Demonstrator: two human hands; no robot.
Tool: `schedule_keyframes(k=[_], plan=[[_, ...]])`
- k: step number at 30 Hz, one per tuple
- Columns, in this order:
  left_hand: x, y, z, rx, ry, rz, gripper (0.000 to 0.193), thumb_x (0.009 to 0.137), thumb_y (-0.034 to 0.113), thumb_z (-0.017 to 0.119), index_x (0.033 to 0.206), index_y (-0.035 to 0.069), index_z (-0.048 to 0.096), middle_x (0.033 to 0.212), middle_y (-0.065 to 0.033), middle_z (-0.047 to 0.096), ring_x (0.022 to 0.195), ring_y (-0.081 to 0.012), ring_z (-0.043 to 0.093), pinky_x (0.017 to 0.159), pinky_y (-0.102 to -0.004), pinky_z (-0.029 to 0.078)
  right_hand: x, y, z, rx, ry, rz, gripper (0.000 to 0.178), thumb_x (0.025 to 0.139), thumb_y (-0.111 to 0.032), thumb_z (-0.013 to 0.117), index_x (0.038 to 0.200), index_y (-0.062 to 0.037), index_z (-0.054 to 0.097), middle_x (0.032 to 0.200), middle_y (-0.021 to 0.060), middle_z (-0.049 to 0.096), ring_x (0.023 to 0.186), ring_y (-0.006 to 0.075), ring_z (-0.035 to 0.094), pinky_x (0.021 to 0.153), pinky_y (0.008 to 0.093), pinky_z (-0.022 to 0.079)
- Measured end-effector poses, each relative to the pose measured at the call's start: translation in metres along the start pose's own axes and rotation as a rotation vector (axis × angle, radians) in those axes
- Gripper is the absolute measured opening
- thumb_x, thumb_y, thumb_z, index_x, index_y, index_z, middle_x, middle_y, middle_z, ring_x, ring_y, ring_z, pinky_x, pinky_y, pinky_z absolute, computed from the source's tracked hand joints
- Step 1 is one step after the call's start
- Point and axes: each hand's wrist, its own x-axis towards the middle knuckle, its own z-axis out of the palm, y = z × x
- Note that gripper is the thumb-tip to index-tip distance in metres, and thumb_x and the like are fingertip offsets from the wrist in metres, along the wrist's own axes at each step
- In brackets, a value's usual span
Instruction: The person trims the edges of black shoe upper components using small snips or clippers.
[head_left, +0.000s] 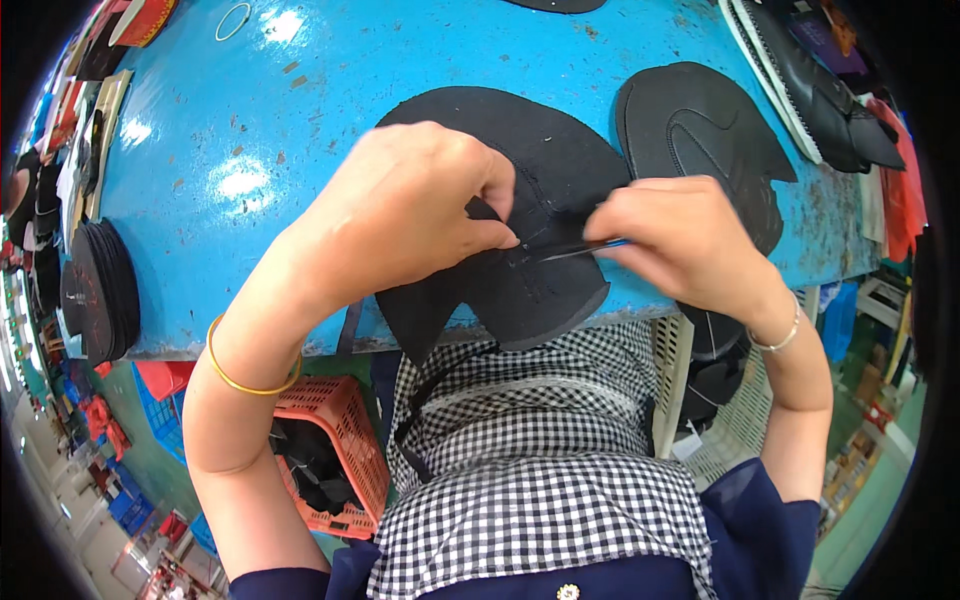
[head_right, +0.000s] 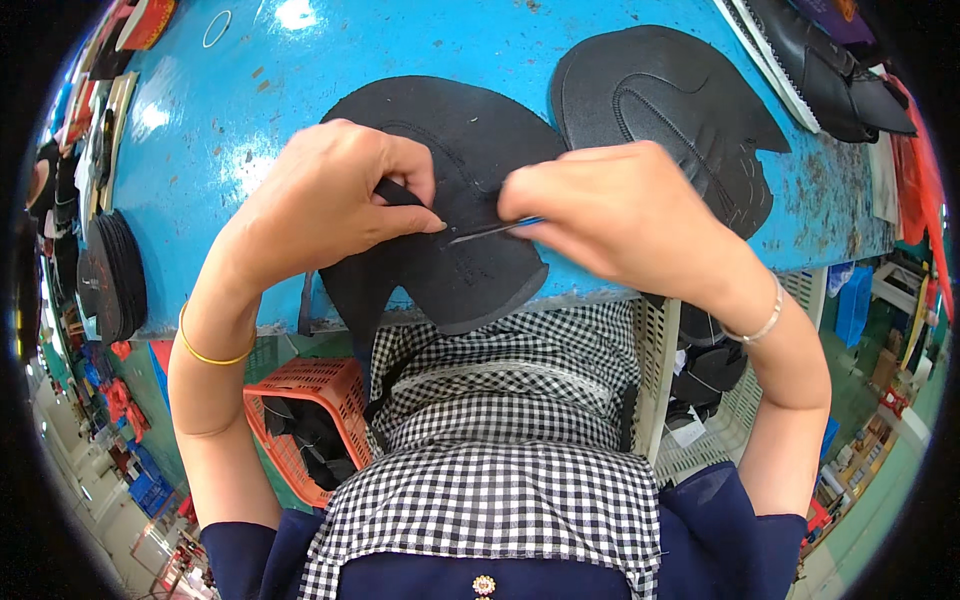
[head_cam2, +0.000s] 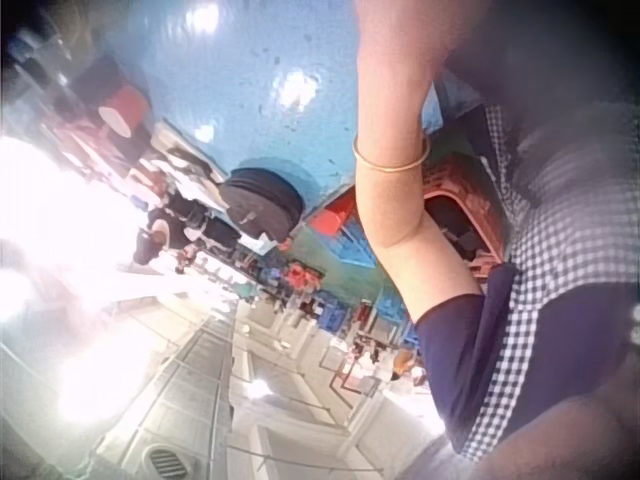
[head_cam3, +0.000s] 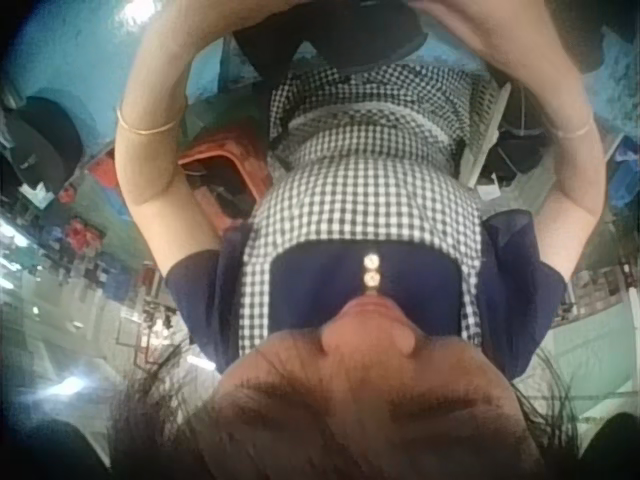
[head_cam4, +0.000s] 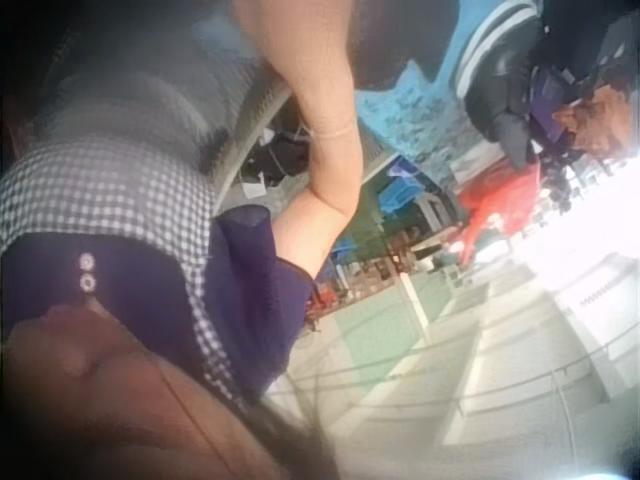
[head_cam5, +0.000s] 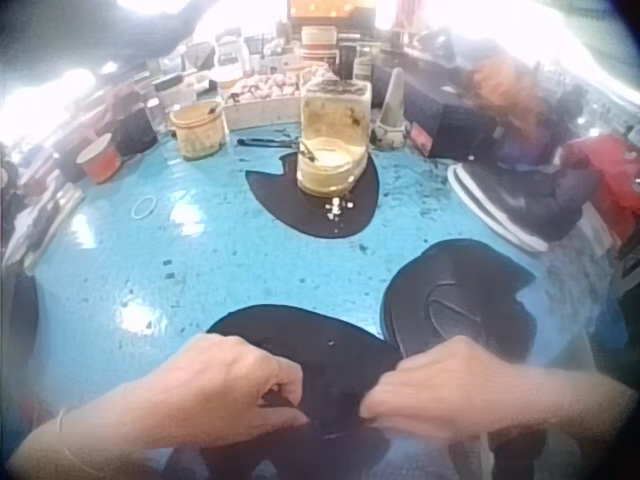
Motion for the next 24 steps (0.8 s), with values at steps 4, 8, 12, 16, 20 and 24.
schedule_keyframes(k=[4,8,12,16,20,24], plan=[[-0.004,-0.009,-0.004,0.261,0.194,0.064,0.019,0.074,0.017,0.079,0.078,0.002,0.068,0.068,-0.013,0.065,0.063,-0.0292,0.062,0.059,-0.0361,0.048,0.015,-0.002,0.006,-0.171,-0.106,-0.077,0.019,0.08,-0.013,0.072,0.087,-0.0116,0.054,0.067,0.0039,0.054,0.062,0.0239,0.059,0.052,0.0365,0.047],[-0.009,-0.016,-0.008,0.027,0.159,0.013,0.018,0.075,0.016,0.077,0.078,0.001,0.066,0.066,-0.0129,0.062,0.06,-0.0302,0.059,0.058,-0.0365,0.046,0.023,0.005,0.002,-0.089,-0.188,-0.117,0.02,0.078,-0.012,0.071,0.086,-0.0118,0.053,0.064,0.0044,0.052,0.062,0.0235,0.061,0.05,0.0367,0.046],[-0.006,-0.014,-0.011,0.11,0.102,-0.014,0.015,0.076,0.014,0.074,0.08,0.001,0.066,0.067,-0.0127,0.063,0.06,-0.0294,0.058,0.059,-0.0351,0.046,0.03,0.002,0.003,-0.175,-0.121,-0.067,0.022,0.078,-0.013,0.072,0.088,-0.0118,0.053,0.064,0.0049,0.053,0.064,0.0237,0.063,0.05,0.0372,0.046],[-0.006,-0.019,-0.011,0.145,0.117,0.052,0.014,0.077,0.013,0.073,0.082,0.002,0.066,0.066,-0.013,0.062,0.059,-0.0284,0.057,0.06,-0.0346,0.046,0.04,-0.005,0.002,-0.35,-0.132,-0.033,0.021,0.081,-0.016,0.071,0.092,-0.0119,0.054,0.069,0.0053,0.058,0.066,0.0252,0.064,0.053,0.0374,0.047],[-0.008,-0.018,-0.013,0.095,0.092,0.046,0.014,0.078,0.014,0.073,0.084,0.003,0.066,0.066,-0.0118,0.061,0.059,-0.027,0.056,0.065,-0.0352,0.047,0.044,-0.003,-0.011,-0.154,-0.192,0.067,0.022,0.088,-0.027,0.067,0.096,-0.0103,0.055,0.072,0.0075,0.063,0.067,0.0291,0.064,0.057,0.0392,0.048],[-0.012,-0.013,-0.013,0.096,0.097,0.033,0.014,0.079,0.014,0.073,0.086,0.004,0.067,0.069,-0.011,0.062,0.063,-0.0264,0.055,0.069,-0.0349,0.047,0.053,-0.001,-0.003,-0.164,-0.207,0.066,0.028,0.092,-0.035,0.063,0.094,-0.0076,0.057,0.072,0.0103,0.064,0.067,0.0313,0.064,0.06,0.0412,0.048]])
